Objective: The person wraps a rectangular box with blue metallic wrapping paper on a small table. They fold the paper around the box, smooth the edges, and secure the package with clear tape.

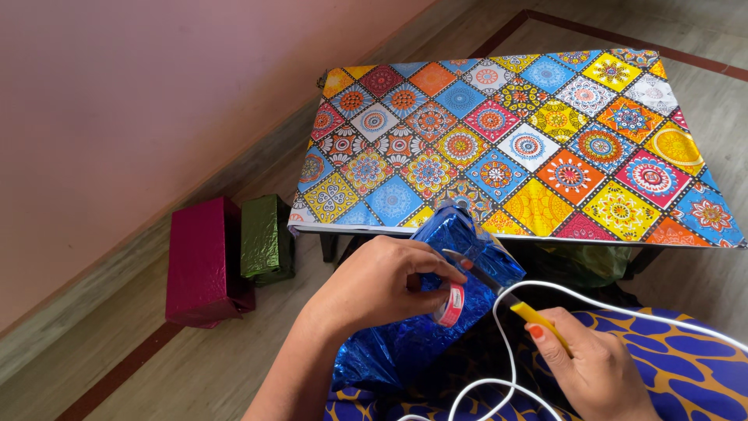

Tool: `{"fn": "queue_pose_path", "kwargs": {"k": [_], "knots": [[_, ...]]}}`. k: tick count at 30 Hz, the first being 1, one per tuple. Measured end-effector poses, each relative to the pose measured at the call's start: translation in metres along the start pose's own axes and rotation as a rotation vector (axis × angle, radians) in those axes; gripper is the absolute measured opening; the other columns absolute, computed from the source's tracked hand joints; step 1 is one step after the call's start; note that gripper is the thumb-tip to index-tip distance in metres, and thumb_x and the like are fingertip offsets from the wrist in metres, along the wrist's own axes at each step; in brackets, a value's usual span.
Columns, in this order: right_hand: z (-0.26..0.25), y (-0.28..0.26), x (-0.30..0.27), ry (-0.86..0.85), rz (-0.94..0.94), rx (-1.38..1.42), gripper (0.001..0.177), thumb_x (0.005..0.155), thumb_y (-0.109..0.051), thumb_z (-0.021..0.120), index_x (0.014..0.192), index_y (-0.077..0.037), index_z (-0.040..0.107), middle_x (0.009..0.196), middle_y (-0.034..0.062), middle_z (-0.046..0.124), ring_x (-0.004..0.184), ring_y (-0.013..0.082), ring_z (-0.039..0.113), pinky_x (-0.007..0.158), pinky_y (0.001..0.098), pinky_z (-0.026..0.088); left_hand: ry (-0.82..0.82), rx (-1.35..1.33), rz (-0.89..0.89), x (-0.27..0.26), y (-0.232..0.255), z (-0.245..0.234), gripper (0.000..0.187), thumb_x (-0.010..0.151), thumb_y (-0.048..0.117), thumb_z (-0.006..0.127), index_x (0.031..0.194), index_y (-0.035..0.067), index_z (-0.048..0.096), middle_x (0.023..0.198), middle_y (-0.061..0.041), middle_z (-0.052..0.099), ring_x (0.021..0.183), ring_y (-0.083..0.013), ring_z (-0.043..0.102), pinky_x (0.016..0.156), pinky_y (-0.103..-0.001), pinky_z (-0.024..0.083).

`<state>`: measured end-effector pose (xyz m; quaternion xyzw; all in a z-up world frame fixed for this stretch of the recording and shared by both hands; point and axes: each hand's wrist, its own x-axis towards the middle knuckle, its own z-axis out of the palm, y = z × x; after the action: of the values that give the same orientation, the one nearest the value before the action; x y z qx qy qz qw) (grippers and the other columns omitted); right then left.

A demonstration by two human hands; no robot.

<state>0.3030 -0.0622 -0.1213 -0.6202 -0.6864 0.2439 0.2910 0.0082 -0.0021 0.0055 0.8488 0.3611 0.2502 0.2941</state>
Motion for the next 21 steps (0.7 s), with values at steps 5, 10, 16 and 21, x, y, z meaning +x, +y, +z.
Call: {"fn": "queue_pose_path", "kwargs": {"k": [5, 10, 16, 21], "knots": [[0.004, -0.01, -0.003, 0.01, 0.031, -0.156, 0.029, 0.092, -0.04, 0.067, 0.113, -0.021, 0.072, 0.053, 0.0142, 0.064, 0.053, 0.0328, 0.069, 0.053, 0.0455, 0.05, 0.066, -0.007, 0.153, 0.0, -0.006, 0.003, 0.023, 0.083, 0.016, 0.076, 0.106, 0.013, 0.078, 0.108, -0.004, 0.079, 0.092, -0.0226, 0.076, 0.081, -0.032, 0.06], [0.009, -0.025, -0.004, 0.083, -0.056, -0.315, 0.026, 0.09, -0.042, 0.068, 0.109, -0.024, 0.071, 0.056, 0.0109, 0.067, 0.056, 0.0357, 0.068, 0.051, 0.0494, 0.051, 0.045, 0.02, 0.052, -0.001, -0.009, 0.006, 0.023, 0.082, 0.019, 0.079, 0.104, 0.015, 0.08, 0.097, -0.005, 0.078, 0.08, -0.0224, 0.074, 0.073, -0.031, 0.059], [0.015, -0.036, -0.004, 0.148, -0.192, -0.434, 0.022, 0.091, -0.041, 0.067, 0.098, -0.02, 0.066, 0.062, 0.0027, 0.07, 0.053, 0.0283, 0.068, 0.046, 0.0457, 0.051, 0.013, 0.002, 0.031, 0.0, -0.01, 0.004, 0.024, 0.08, 0.021, 0.08, 0.104, 0.016, 0.081, 0.093, -0.004, 0.078, 0.074, -0.0199, 0.073, 0.069, -0.03, 0.058], [0.013, -0.029, -0.005, 0.18, -0.241, -0.424, 0.019, 0.088, -0.038, 0.068, 0.095, -0.02, 0.068, 0.062, 0.0025, 0.071, 0.05, 0.029, 0.067, 0.044, 0.0457, 0.051, -0.005, -0.03, -0.038, -0.002, -0.01, 0.0, 0.024, 0.078, 0.023, 0.081, 0.102, 0.016, 0.081, 0.096, -0.001, 0.079, 0.072, -0.016, 0.074, 0.066, -0.027, 0.059]]}}
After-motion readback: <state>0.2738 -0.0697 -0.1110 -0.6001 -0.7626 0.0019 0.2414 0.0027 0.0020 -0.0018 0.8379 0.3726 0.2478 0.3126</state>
